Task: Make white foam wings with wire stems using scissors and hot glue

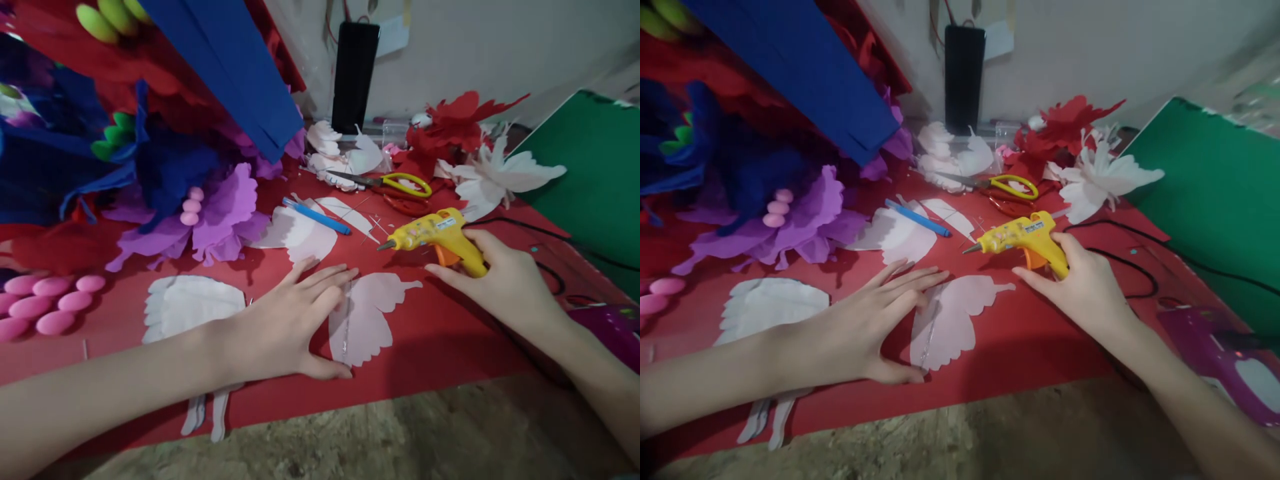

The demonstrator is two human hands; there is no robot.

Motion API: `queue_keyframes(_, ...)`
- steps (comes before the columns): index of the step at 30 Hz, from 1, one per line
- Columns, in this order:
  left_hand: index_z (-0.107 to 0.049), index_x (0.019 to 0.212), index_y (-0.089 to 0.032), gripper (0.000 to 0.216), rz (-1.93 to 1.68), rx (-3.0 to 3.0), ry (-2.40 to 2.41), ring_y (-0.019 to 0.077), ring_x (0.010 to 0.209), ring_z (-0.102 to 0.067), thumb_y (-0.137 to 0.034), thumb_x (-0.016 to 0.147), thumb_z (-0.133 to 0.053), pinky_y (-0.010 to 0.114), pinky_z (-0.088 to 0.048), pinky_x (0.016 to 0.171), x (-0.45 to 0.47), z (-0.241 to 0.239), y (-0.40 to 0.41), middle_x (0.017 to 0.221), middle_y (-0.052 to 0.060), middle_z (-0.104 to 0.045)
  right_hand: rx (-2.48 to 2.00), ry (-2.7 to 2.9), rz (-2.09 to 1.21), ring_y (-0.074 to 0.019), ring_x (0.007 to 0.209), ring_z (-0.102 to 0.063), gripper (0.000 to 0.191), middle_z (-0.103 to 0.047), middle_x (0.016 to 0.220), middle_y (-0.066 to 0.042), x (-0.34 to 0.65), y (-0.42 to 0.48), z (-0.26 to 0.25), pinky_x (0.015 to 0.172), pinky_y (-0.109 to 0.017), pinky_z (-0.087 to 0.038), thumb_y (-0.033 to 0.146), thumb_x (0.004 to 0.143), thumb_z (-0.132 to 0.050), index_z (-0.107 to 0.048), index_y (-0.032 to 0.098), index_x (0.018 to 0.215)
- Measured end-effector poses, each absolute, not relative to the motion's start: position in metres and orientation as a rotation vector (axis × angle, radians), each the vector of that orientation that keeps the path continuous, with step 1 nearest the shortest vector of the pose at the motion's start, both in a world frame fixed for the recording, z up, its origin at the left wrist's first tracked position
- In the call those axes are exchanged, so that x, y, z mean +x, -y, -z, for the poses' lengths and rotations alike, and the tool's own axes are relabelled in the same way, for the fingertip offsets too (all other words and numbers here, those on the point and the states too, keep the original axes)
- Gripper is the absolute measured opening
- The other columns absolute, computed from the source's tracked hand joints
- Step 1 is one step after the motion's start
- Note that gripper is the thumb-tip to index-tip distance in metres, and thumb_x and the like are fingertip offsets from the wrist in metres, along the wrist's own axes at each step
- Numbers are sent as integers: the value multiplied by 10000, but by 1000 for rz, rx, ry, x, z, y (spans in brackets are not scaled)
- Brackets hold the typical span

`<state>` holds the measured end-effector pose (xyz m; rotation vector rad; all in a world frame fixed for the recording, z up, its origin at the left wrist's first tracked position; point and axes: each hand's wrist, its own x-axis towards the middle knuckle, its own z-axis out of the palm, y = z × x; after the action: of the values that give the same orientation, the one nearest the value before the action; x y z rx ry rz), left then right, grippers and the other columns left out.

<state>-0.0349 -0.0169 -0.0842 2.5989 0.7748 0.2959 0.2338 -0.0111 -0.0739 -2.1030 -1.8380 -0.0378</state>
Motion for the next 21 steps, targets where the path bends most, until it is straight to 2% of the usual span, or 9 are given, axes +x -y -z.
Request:
queue_keyframes(5, -509, 861, -171, 484, -284, 2570, -806, 276, 1309, -365, -558, 646, -703, 519, -193, 1112, -36, 79, 17, 1382, 183, -427, -1964, 1913, 169, -213, 488, -548, 967, -618, 628, -89, 235, 12, 76, 485, -328, -409, 936, 497, -265, -586, 139, 941)
queue_keyframes(8, -534, 851, -167, 448, -323, 2580, -850, 279, 1261, -427, -554, 676, -678, 528, -215, 1100, -36, 74, 17, 1314, 156, -510, -1845, 1954, 270, -192, 452, -529, 877, -611, 600, -79, 235, 16, 73, 442, -307, -388, 896, 559, -301, -579, 145, 916)
queue_keyframes(11, -550, 826, -168, 290, -370, 2628, -920, 222, 1041, -582, -454, 805, -583, 510, -290, 1068, -37, 68, 15, 1040, 77, -651, -1746, 2025, 265, -183, 463, -544, 748, -624, 626, -84, 238, 18, 72, 443, -300, -403, 804, 648, -373, -568, 139, 927)
queue_keyframes(13, -556, 783, -166, 202, -378, 2723, -992, 180, 854, -617, -331, 876, -483, 484, -345, 1035, -40, 65, 10, 847, 37, -655, -1655, 2097, 271, -180, 466, -544, 683, -636, 656, -83, 242, 18, 75, 448, -306, -417, 752, 688, -393, -562, 145, 952)
queue_keyframes(15, -563, 743, -157, 200, -379, 2846, -1062, 172, 767, -609, -201, 873, -418, 458, -387, 1002, -44, 64, 3, 766, 40, -640, -1553, 2175, 326, -190, 494, -560, 635, -654, 709, -88, 245, 17, 80, 465, -318, -432, 714, 714, -404, -560, 158, 978)
queue_keyframes(18, -606, 845, -119, 234, -355, 2956, -1087, 206, 875, -612, -74, 806, -380, 436, -406, 986, -50, 65, -6, 879, 92, -665, -1448, 2254, 484, -197, 502, -565, 596, -653, 700, -93, 246, 17, 86, 468, -313, -426, 666, 744, -426, -573, 140, 981)
queue_keyframes(21, -601, 1050, -140, 353, -307, 2902, -941, 200, 1057, -569, -46, 799, -372, 469, -317, 1059, -51, 65, -7, 1112, 85, -637, -1404, 2295, 594, -175, 453, -535, 591, -633, 638, -85, 246, 17, 88, 458, -296, -412, 630, 769, -433, -589, 99, 976)
